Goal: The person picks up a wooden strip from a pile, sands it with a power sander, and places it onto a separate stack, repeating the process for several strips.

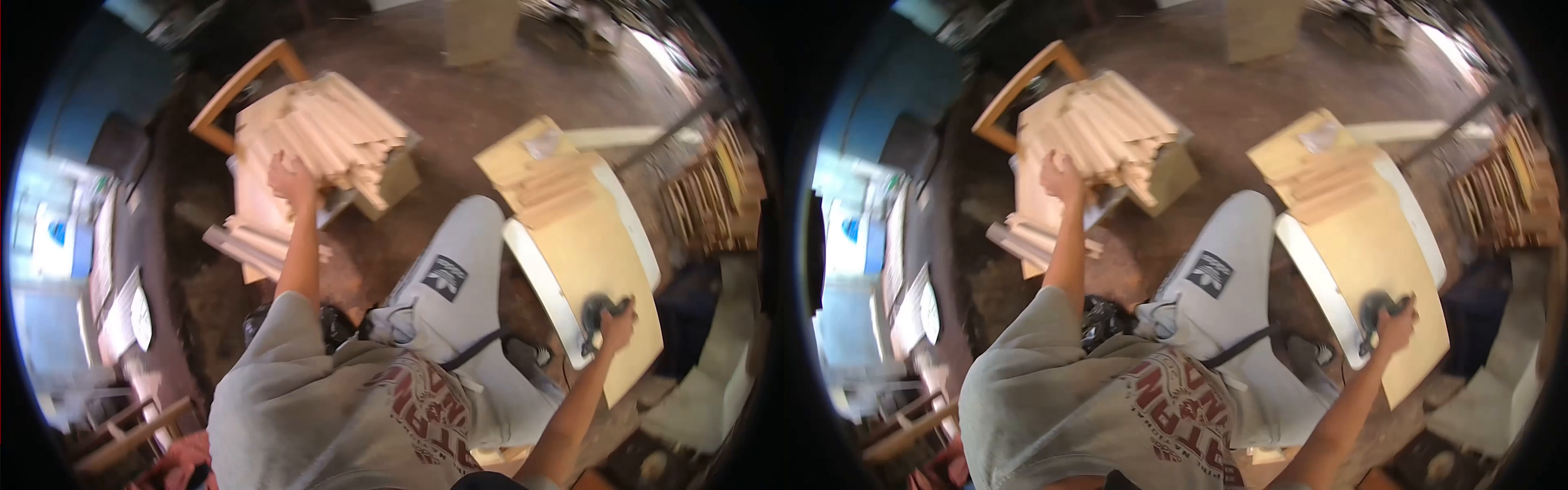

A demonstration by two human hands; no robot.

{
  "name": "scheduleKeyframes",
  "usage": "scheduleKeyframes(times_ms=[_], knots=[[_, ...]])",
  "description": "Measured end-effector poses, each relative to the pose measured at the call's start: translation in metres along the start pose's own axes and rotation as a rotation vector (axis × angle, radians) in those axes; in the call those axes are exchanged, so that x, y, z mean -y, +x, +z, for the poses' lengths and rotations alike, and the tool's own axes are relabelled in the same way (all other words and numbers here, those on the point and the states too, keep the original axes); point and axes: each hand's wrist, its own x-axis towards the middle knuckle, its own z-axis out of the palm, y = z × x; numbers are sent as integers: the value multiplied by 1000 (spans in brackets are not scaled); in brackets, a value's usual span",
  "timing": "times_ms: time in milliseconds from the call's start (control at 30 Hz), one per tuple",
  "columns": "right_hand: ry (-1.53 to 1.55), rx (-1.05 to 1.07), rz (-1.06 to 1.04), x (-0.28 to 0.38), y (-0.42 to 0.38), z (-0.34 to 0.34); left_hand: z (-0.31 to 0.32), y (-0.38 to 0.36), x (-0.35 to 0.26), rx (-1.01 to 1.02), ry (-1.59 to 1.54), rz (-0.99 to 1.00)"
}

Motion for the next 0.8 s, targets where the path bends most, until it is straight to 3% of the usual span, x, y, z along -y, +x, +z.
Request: scheduleKeyframes(times_ms=[100, 200, 267, 333, 433, 533, 633, 733, 800], knots=[[2, -25, 22, 11, -9, -10, -8, -69, -114, 368, -673, 48], [21, -32, 11, 16, -11, -11, -31, -164, -236, 856, -947, 270], [35, -31, 4, 22, -18, -18, -17, -230, -290, 1184, -815, 491], [42, -29, 21, 26, -25, -22, 12, -299, -317, 1355, -585, 756], [40, -28, 52, 27, -31, -26, 37, -359, -330, 1364, -301, 960], [60, -49, 62, 21, -34, -26, 35, -371, -342, 1431, -144, 998], [72, -57, 58, 18, -36, -26, 19, -370, -341, 1641, -89, 813], [72, -39, 62, 13, -34, -26, 8, -402, -298, 1906, -363, 473], [96, -24, 32, 11, -35, -26, -16, -413, -267, 1970, -511, 449]])
